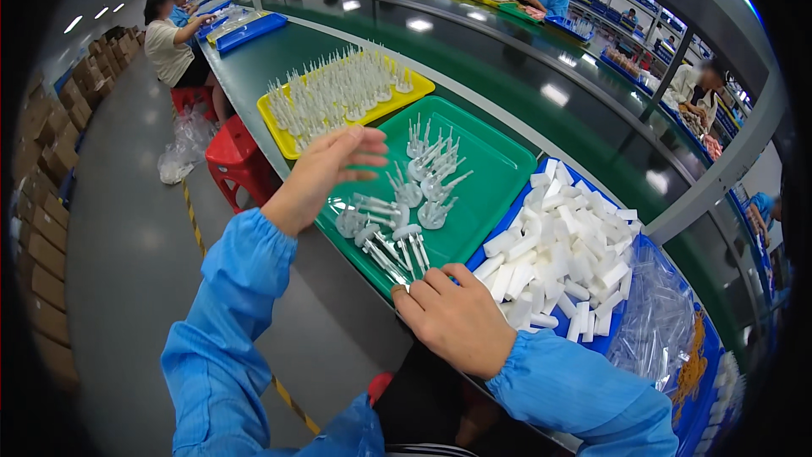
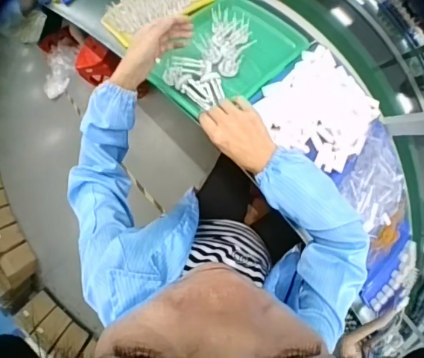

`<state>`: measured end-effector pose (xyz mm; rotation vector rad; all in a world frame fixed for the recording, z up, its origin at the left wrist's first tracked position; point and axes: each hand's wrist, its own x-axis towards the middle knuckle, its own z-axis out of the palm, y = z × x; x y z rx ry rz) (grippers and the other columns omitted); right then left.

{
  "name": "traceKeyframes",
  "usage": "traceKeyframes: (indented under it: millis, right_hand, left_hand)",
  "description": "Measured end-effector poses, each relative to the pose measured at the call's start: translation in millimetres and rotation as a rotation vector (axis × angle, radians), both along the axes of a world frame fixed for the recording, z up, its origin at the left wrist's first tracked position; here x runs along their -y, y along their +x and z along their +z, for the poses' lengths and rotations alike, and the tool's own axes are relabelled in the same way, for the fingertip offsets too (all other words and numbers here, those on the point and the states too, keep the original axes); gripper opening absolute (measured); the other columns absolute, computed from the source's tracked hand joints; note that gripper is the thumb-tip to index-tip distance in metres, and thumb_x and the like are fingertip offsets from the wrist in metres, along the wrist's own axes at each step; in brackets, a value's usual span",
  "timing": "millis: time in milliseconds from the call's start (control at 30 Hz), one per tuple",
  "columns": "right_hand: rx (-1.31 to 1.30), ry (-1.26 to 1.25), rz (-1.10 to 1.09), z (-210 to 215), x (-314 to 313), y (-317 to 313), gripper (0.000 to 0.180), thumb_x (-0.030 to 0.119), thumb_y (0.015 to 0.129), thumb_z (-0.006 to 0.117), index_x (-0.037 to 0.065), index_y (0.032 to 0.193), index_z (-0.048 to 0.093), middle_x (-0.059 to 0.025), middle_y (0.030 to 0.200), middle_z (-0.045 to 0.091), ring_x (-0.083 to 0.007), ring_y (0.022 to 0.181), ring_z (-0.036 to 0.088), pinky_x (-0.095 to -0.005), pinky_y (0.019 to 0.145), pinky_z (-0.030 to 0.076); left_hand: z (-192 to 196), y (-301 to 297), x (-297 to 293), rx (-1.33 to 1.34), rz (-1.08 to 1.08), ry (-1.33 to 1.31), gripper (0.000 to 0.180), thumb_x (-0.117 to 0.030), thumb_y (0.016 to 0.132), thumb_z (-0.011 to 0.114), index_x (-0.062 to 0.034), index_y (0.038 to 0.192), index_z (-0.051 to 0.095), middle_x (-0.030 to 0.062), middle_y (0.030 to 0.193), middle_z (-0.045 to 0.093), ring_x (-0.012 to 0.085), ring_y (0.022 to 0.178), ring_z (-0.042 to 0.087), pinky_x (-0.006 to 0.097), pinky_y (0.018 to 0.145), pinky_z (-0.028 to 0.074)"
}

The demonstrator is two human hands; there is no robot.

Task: The person assembles small white cylindrical components by inserting them into clear plastic sleeves and securing them with rubber bands. The person handles the items one at a time, picking them from trays and placing the finished units into a designated tray.

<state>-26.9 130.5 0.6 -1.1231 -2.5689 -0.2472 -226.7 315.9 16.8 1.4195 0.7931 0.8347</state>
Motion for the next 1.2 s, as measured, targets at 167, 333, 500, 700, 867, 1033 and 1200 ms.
traceKeyframes:
  millis: [167, 333, 500, 700, 867, 1033, 1200]
  right_hand:
    - [-0.011, -0.013, -0.011, 4, 2, -3, 0.026, 0.011, 0.081, 0.061, 0.004, 0.106, 0.063, -0.0035, 0.084, 0.057, -0.0198, 0.086, 0.058, -0.033, 0.077, 0.045]
    - [-0.018, -0.007, -0.023, 1, 2, -2, 0.026, 0.012, 0.08, 0.061, 0.004, 0.106, 0.063, -0.0032, 0.084, 0.057, -0.0194, 0.086, 0.058, -0.0322, 0.076, 0.045]
    - [-0.021, -0.005, -0.04, 0, 3, -1, 0.026, 0.012, 0.08, 0.061, 0.005, 0.106, 0.063, -0.0026, 0.085, 0.057, -0.0192, 0.087, 0.058, -0.0324, 0.077, 0.045]
    - [-0.01, -0.033, -0.038, 18, 15, 0, 0.03, 0.012, 0.081, 0.061, 0.005, 0.11, 0.063, -0.0024, 0.088, 0.059, -0.0184, 0.091, 0.058, -0.032, 0.08, 0.046]
    - [-0.02, -0.032, 0.019, 80, 78, 33, 0.024, 0.015, 0.08, 0.062, 0.007, 0.103, 0.066, -0.0024, 0.097, 0.064, -0.0169, 0.093, 0.062, -0.0317, 0.082, 0.047]
    - [-0.066, -0.112, -0.202, 88, 128, 91, 0.023, 0.015, 0.075, 0.066, 0.011, 0.097, 0.067, -0.0005, 0.098, 0.068, -0.0172, 0.088, 0.062, -0.0323, 0.079, 0.047]
    - [-0.108, -0.198, -0.495, 70, 148, 138, 0.024, 0.005, 0.079, 0.071, 0.009, 0.102, 0.068, -0.0038, 0.094, 0.067, -0.025, 0.085, 0.061, -0.038, 0.074, 0.045]
  left_hand:
    - [-21, 21, -51, -0.337, 0.058, 0.101, 0.057, -0.04, 0.098, 0.057, 0.0005, 0.138, 0.051, 0.0119, 0.136, 0.056, 0.0201, 0.121, 0.056, 0.036, 0.101, 0.045]
    - [-16, 56, -76, -0.475, -0.318, 0.052, 0.049, -0.037, 0.096, 0.059, -0.007, 0.135, 0.059, 0.0037, 0.128, 0.062, 0.0148, 0.121, 0.053, 0.032, 0.097, 0.043]
    - [15, 75, -30, -0.533, -0.652, 0.005, 0.043, -0.041, 0.1, 0.054, -0.0097, 0.128, 0.065, 0.0013, 0.119, 0.067, 0.0126, 0.115, 0.055, 0.031, 0.095, 0.043]
    - [23, 29, -43, -0.506, -0.264, 0.397, 0.036, -0.026, 0.103, 0.05, -0.0026, 0.128, 0.062, 0.0081, 0.122, 0.065, 0.0188, 0.116, 0.059, 0.035, 0.102, 0.044]
    - [24, -35, -16, -0.82, -0.265, 0.538, 0.026, -0.01, 0.099, 0.052, -0.0003, 0.121, 0.061, 0.0093, 0.118, 0.066, 0.0181, 0.113, 0.061, 0.032, 0.099, 0.047]
    - [7, -57, 23, -0.503, 0.198, 0.5, 0.022, -0.019, 0.098, 0.061, 0.0002, 0.109, 0.061, 0.0071, 0.1, 0.067, 0.0129, 0.091, 0.062, 0.027, 0.08, 0.049]
    - [-1, -51, 56, -0.387, 0.306, 0.596, 0.015, -0.015, 0.097, 0.064, -0.0004, 0.101, 0.063, 0.001, 0.077, 0.061, 0.0076, 0.072, 0.058, 0.024, 0.067, 0.046]
